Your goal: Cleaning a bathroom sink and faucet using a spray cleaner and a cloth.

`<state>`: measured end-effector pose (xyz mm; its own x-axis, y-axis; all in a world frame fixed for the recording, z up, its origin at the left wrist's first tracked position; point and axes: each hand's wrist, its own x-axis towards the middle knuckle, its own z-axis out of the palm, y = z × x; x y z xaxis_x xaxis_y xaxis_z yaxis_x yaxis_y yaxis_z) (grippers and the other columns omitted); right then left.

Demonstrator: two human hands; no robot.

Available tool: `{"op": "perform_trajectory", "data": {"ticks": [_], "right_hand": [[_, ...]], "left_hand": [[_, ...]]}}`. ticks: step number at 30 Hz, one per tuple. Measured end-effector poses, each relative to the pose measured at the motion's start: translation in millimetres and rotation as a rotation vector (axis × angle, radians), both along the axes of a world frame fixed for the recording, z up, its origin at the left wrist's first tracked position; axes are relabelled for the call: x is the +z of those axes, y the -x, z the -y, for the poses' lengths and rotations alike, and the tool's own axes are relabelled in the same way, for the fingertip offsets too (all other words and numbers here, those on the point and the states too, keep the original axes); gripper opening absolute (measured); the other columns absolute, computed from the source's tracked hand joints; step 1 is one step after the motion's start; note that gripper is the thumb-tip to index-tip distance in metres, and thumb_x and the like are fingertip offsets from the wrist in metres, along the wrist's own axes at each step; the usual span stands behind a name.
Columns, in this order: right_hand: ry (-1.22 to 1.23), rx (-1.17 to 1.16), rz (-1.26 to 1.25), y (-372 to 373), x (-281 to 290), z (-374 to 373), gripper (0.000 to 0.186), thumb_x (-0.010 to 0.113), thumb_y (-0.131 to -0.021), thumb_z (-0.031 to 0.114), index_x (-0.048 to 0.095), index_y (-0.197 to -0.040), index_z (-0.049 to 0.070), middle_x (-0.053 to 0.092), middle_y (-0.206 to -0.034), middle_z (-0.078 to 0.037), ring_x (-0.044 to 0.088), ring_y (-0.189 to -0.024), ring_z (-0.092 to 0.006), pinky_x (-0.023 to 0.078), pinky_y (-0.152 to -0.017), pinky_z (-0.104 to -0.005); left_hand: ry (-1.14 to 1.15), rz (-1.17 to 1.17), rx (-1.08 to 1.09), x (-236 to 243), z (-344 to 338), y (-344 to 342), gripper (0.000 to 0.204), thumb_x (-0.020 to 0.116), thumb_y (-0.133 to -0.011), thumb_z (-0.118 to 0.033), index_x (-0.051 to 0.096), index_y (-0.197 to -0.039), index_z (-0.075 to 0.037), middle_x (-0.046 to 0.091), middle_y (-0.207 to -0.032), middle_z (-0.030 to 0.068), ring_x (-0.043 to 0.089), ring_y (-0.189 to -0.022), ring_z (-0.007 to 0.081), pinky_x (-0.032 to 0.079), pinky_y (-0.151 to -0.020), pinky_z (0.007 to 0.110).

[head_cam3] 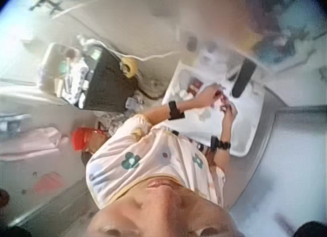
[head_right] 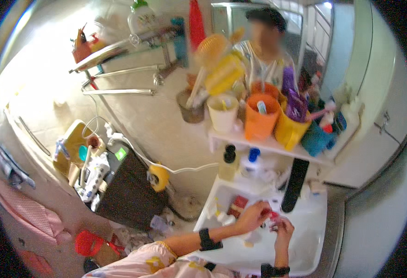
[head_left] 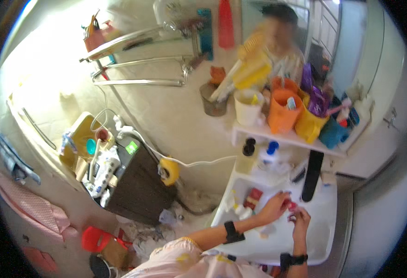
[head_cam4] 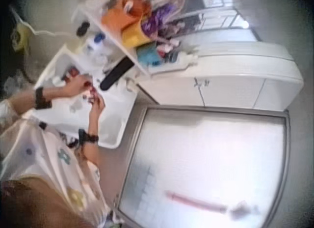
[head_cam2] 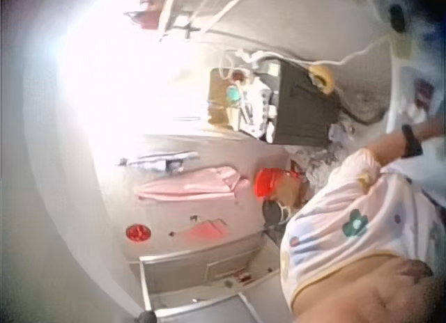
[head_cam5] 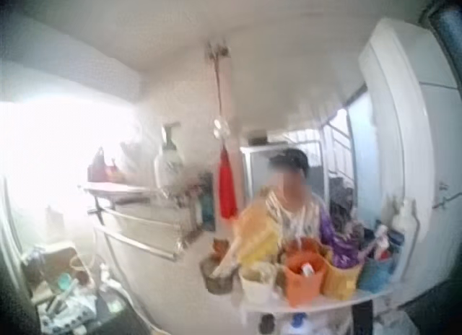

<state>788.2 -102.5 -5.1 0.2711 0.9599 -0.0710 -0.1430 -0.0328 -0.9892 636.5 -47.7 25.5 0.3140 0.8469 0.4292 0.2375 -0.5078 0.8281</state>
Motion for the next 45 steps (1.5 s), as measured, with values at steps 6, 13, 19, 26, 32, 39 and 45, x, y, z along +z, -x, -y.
{"op": "perform_trajectory", "data": {"ticks": [6,13,19,26,32,39,45], "right_hand": [[0.047,0.210,0.348,-8,-68,-8,0.020,0.056,-0.083,0.019,0.061,-0.079,0.000,0.062,-0.070,-0.006,0.057,-0.057,-0.0115,0.046,-0.047,-0.0232],[0.159,0.242,0.344,-12,-54,2,0.017,0.055,-0.083,0.016,0.060,-0.079,0.001,0.062,-0.069,-0.009,0.059,-0.054,-0.0143,0.046,-0.046,-0.0236],[0.122,0.308,0.328,-17,-55,20,0.016,0.054,-0.083,0.015,0.060,-0.082,0.000,0.062,-0.070,-0.008,0.057,-0.054,-0.0129,0.046,-0.047,-0.0235],[0.141,0.347,0.402,-18,-65,33,0.022,0.052,-0.085,0.021,0.060,-0.090,0.001,0.063,-0.076,-0.008,0.059,-0.059,-0.0116,0.047,-0.050,-0.0229],[0.133,0.350,0.386,3,-66,41,0.020,0.053,-0.085,0.020,0.060,-0.090,0.002,0.063,-0.074,-0.006,0.058,-0.057,-0.0112,0.046,-0.050,-0.0219],[0.155,0.295,0.385,2,-88,59,0.017,0.053,-0.084,0.013,0.058,-0.077,-0.002,0.061,-0.068,-0.008,0.057,-0.054,-0.0121,0.047,-0.048,-0.0239],[0.075,0.201,0.336,7,-49,66,0.019,0.053,-0.084,0.014,0.060,-0.080,-0.004,0.060,-0.070,-0.007,0.056,-0.061,-0.0106,0.046,-0.055,-0.0249]], "left_hand": [[-0.107,-0.491,-0.018,-5,14,49,0.010,0.054,-0.075,-0.011,0.053,-0.082,-0.004,0.051,-0.087,0.0150,0.057,-0.071,0.0305,0.047,-0.058,0.038],[-0.396,-0.958,-0.233,6,34,90,0.017,0.051,-0.074,-0.009,0.053,-0.091,-0.007,0.049,-0.097,0.0091,0.057,-0.071,0.0246,0.047,-0.056,0.036],[-0.473,-0.571,0.093,109,22,194,0.037,0.048,-0.075,0.000,0.049,-0.112,-0.002,0.050,-0.109,0.0152,0.055,-0.090,0.0296,0.050,-0.070,0.031],[-1.244,-0.617,0.882,286,-16,287,0.027,0.055,-0.075,0.001,0.058,-0.101,-0.006,0.055,-0.086,0.0072,0.057,-0.066,0.0203,0.046,-0.050,0.028],[-1.308,-0.642,0.872,344,-56,309,0.013,0.056,-0.073,-0.005,0.059,-0.086,-0.008,0.054,-0.079,0.0024,0.056,-0.067,0.0189,0.047,-0.052,0.031],[-1.256,-0.780,0.958,341,-90,306,0.007,0.060,-0.071,-0.013,0.063,-0.078,-0.012,0.052,-0.074,0.0020,0.053,-0.073,0.0201,0.044,-0.065,0.032],[-1.315,-0.740,0.806,347,-116,303,0.017,0.054,-0.083,-0.014,0.059,-0.099,-0.008,0.059,-0.093,0.0097,0.058,-0.081,0.0217,0.046,-0.069,0.030]]}}
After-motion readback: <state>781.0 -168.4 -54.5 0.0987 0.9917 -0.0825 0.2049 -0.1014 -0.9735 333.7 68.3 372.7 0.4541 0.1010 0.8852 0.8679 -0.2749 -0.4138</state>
